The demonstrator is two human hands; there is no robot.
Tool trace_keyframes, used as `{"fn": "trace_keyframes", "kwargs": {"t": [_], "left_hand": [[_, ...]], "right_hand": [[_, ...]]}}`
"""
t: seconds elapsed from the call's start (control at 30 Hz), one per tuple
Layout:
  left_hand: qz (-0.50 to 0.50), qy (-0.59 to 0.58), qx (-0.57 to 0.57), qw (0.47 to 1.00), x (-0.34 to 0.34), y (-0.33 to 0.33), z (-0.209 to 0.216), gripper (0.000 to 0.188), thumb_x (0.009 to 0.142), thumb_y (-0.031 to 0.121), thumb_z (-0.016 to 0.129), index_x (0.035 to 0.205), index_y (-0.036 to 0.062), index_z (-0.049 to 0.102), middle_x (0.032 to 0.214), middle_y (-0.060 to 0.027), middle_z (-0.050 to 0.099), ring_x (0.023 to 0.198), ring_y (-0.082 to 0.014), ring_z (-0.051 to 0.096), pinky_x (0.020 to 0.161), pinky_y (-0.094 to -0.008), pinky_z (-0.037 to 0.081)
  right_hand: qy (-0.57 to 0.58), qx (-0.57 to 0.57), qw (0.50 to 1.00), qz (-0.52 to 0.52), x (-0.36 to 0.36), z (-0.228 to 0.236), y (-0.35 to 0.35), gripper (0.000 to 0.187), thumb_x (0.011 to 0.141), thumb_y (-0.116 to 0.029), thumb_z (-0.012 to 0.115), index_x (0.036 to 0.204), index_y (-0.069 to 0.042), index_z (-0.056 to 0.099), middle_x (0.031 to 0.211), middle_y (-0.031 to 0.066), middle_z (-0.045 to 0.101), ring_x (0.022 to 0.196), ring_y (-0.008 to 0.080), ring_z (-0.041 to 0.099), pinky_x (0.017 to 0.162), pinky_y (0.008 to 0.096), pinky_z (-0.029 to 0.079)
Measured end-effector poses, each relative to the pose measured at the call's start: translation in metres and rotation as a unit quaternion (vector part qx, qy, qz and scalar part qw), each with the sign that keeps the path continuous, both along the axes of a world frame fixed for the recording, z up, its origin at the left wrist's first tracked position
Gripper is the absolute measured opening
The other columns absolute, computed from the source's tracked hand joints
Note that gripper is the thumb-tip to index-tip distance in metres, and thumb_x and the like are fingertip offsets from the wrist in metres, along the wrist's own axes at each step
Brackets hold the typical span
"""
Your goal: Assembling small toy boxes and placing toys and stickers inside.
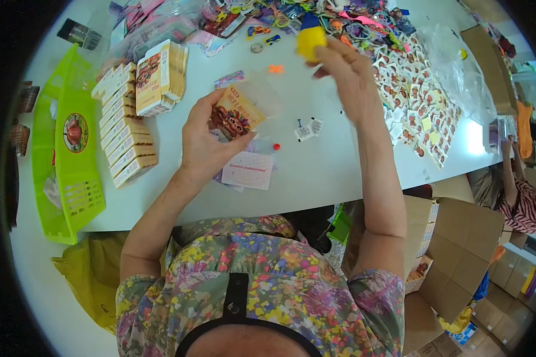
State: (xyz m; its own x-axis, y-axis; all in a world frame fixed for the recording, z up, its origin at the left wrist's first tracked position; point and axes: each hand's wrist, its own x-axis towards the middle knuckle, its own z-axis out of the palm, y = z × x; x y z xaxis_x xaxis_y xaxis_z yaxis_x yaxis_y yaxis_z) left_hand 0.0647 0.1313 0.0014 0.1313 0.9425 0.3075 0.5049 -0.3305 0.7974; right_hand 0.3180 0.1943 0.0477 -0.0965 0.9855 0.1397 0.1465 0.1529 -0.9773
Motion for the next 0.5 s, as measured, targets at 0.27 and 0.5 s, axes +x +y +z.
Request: {"fn": "trace_keyframes", "kwargs": {"t": [0.27,0.5], "left_hand": [[-0.011,0.052,0.078,0.996,-0.015,-0.006,0.003,0.073,0.056,0.007,0.083,0.123,0.0075,0.053,0.112,-0.0109,0.058,0.101,-0.0322,0.053,0.085,-0.0411,0.048],[-0.041,0.108,0.103,0.988,-0.029,-0.034,0.012,0.074,0.054,0.004,0.084,0.122,0.0086,0.057,0.112,-0.0104,0.059,0.101,-0.0317,0.055,0.086,-0.0402,0.049]], "right_hand": [[-0.187,-0.07,0.967,0.161,-0.049,0.038,-0.058,0.031,0.097,-0.018,0.052,0.119,0.002,0.062,0.087,0.0071,0.068,0.071,0.0115,0.058,0.065,0.0246,0.047],[-0.42,0.137,0.889,0.124,-0.066,0.027,-0.076,0.025,0.087,-0.02,0.066,0.106,-0.003,0.068,0.073,0.0117,0.067,0.06,0.0266,0.062,0.057,0.0346,0.049]]}}
